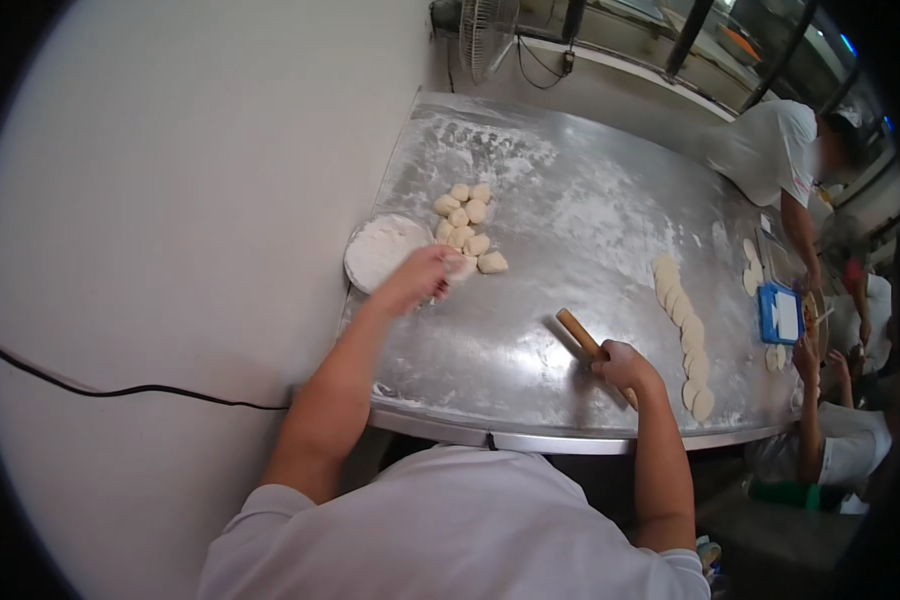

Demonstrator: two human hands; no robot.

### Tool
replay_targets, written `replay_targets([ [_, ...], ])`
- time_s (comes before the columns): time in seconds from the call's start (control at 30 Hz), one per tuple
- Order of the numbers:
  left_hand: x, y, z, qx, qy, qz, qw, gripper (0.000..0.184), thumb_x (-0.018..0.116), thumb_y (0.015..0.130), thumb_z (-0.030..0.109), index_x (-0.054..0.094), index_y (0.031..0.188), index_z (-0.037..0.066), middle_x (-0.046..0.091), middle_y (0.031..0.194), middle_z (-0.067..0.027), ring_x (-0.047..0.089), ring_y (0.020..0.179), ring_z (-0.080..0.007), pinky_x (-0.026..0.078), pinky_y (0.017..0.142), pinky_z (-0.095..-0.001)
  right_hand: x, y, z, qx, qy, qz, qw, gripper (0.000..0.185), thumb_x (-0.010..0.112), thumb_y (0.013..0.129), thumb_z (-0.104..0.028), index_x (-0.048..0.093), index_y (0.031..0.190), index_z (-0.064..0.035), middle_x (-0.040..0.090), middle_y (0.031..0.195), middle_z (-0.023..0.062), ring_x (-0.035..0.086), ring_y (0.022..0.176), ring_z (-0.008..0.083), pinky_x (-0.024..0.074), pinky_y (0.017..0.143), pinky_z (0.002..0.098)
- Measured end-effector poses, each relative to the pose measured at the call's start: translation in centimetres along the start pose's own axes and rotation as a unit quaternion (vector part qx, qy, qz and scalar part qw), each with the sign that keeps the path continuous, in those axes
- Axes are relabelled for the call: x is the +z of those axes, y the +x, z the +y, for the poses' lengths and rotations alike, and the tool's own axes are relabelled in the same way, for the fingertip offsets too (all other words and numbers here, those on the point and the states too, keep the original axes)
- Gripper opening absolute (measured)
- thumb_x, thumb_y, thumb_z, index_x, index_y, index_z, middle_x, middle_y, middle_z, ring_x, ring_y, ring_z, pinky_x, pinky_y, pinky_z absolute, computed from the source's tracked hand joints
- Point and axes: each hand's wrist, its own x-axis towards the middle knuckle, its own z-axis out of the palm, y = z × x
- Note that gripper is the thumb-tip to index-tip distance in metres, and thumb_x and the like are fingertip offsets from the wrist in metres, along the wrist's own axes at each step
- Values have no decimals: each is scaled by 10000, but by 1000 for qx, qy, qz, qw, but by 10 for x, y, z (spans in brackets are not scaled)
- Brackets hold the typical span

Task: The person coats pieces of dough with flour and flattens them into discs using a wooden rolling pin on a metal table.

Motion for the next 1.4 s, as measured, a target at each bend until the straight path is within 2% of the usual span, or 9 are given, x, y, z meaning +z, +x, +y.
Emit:
replay_targets([
  [0.07,44,0,-20,58,220,-22,973,333,796,973,261,691,1239,91,674,955,-60,688,821,-216,575,711,-372,0,7,5,15,-5,-9,1000,375,800,897,-240,727,1171,6,765,1102,226,736,1045,356,554,927,438],
  [0.17,71,18,-88,204,509,-48,835,384,849,914,322,714,1217,129,724,1008,-112,723,941,-335,579,825,-442,-2,4,7,30,-6,-3,1000,400,807,899,-255,726,1182,17,763,1119,246,737,1061,379,558,940,447],
  [0.37,107,30,-36,107,517,-29,849,398,716,984,473,759,1086,91,740,1019,-152,703,1022,-380,557,896,-480,-5,2,0,-2,0,30,1000,329,794,904,-221,722,1126,11,765,1044,219,735,996,349,550,891,439],
  [0.57,135,75,-85,230,590,26,774,412,543,1091,412,748,956,80,735,1002,-158,688,967,-414,548,840,-527,-2,0,-10,-45,17,23,999,337,761,919,-213,710,1150,26,748,1123,265,714,1093,419,548,963,468],
  [0.67,137,91,-86,254,581,62,771,424,538,1087,432,754,965,89,740,1004,-159,700,968,-399,551,840,-526,5,4,-7,-74,-22,39,996,313,746,919,-208,703,1135,15,736,1146,254,702,1112,420,551,984,487],
  [0.93,122,64,-70,139,418,145,886,340,740,984,376,744,1031,39,750,1065,-183,716,1006,-379,561,885,-452,12,-11,-15,-157,-125,5,980,316,742,926,-208,708,1169,-8,727,1164,230,702,1126,395,562,991,480],
  [1.07,98,46,-88,132,528,80,835,353,861,894,241,723,1133,21,744,1068,-174,715,948,-335,569,835,-437,13,-20,-22,-171,-117,-50,977,317,722,929,-181,722,1211,-37,722,1208,229,697,1153,395,560,1007,486],
  [1.17,106,51,-71,19,411,43,910,408,882,855,156,707,1196,15,744,1116,-164,715,993,-286,577,844,-407,16,-12,-17,-189,-125,-28,974,334,711,901,-136,737,1227,-70,718,1212,219,684,1167,391,556,1012,483],
  [1.4,120,36,-70,99,386,-92,913,539,931,764,114,715,1257,87,769,1142,-156,736,1019,-291,579,873,-396,34,5,-4,-213,-160,66,962,349,672,824,-66,787,1148,-128,707,1168,159,625,1159,357,525,1017,470],
])
